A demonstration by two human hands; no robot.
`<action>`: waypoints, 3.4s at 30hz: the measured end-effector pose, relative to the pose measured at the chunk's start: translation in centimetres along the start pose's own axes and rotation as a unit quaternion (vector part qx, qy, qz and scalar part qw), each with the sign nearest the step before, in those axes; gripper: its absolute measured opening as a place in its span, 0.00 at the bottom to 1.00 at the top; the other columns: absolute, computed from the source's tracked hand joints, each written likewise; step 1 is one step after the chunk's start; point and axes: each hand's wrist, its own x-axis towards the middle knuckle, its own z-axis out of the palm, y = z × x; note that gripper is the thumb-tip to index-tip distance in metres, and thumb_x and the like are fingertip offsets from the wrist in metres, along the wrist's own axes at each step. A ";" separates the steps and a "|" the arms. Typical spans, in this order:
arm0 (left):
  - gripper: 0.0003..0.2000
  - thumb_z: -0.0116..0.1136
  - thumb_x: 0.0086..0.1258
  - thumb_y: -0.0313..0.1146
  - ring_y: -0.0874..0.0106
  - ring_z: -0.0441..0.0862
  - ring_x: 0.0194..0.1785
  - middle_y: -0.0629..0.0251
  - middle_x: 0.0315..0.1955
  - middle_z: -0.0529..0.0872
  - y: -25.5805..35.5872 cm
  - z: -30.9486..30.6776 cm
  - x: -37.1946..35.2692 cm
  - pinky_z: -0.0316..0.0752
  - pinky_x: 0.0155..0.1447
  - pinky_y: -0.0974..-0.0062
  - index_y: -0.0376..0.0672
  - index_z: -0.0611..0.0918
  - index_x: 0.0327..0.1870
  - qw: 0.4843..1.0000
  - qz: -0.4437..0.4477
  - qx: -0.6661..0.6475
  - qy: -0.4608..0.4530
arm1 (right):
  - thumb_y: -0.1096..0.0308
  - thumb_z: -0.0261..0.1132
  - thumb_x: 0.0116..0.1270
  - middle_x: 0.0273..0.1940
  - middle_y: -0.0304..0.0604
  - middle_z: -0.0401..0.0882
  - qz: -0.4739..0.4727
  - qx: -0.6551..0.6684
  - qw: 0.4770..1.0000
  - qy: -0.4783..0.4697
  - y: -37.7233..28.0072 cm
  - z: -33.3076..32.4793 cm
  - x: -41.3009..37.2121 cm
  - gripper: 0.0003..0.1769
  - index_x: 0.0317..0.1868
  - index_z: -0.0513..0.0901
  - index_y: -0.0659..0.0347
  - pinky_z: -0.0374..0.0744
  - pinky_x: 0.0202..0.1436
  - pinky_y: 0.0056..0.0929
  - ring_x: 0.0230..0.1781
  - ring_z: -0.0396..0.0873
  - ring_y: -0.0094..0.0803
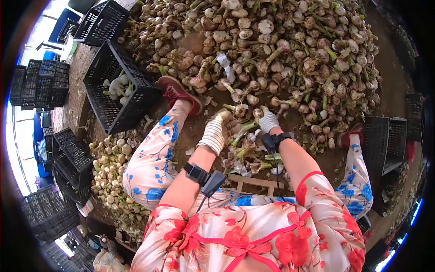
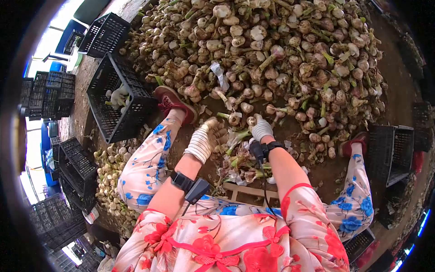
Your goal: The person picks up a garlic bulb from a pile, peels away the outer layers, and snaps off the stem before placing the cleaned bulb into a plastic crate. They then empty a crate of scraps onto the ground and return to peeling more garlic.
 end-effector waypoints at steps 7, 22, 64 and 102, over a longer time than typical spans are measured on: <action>0.20 0.56 0.63 0.36 0.69 0.76 0.45 0.62 0.43 0.78 -1.7 1.8 -0.2 0.75 0.47 0.69 0.45 0.70 0.56 0.983 0.071 0.131 -0.109 | 0.76 0.62 0.56 0.52 0.44 0.71 -0.257 0.364 0.894 -0.049 -4.6 -2.3 -8.8 0.29 0.59 0.64 0.65 0.73 0.47 0.21 0.46 0.71 0.28; 0.23 0.55 0.62 0.36 0.76 0.73 0.49 0.65 0.49 0.74 -0.8 6.2 -9.4 0.70 0.52 0.78 0.40 0.67 0.58 0.927 0.186 0.132 -0.297 | 0.58 0.61 0.62 0.23 0.33 0.75 -0.292 0.440 0.848 0.041 -3.5 -9.3 -16.2 0.15 0.40 0.78 0.62 0.68 0.19 0.14 0.18 0.70 0.14; 0.27 0.64 0.54 0.39 0.70 0.77 0.44 0.63 0.45 0.76 0.9 4.0 -10.0 0.79 0.41 0.72 0.46 0.69 0.55 0.919 0.169 0.000 -0.356 | 0.68 0.58 0.59 0.40 0.50 0.79 -0.255 0.194 0.921 0.222 2.1 -5.6 -8.7 0.15 0.47 0.75 0.63 0.76 0.40 0.28 0.34 0.78 0.35; 0.13 0.46 0.66 0.46 0.68 0.79 0.39 0.66 0.36 0.81 -0.6 4.1 -6.1 0.78 0.38 0.66 0.49 0.76 0.42 0.978 0.038 -0.132 -0.158 | 0.58 0.64 0.58 0.30 0.43 0.80 -0.243 0.211 0.947 -0.016 -2.9 -8.3 -17.6 0.18 0.43 0.79 0.63 0.76 0.35 0.19 0.30 0.76 0.23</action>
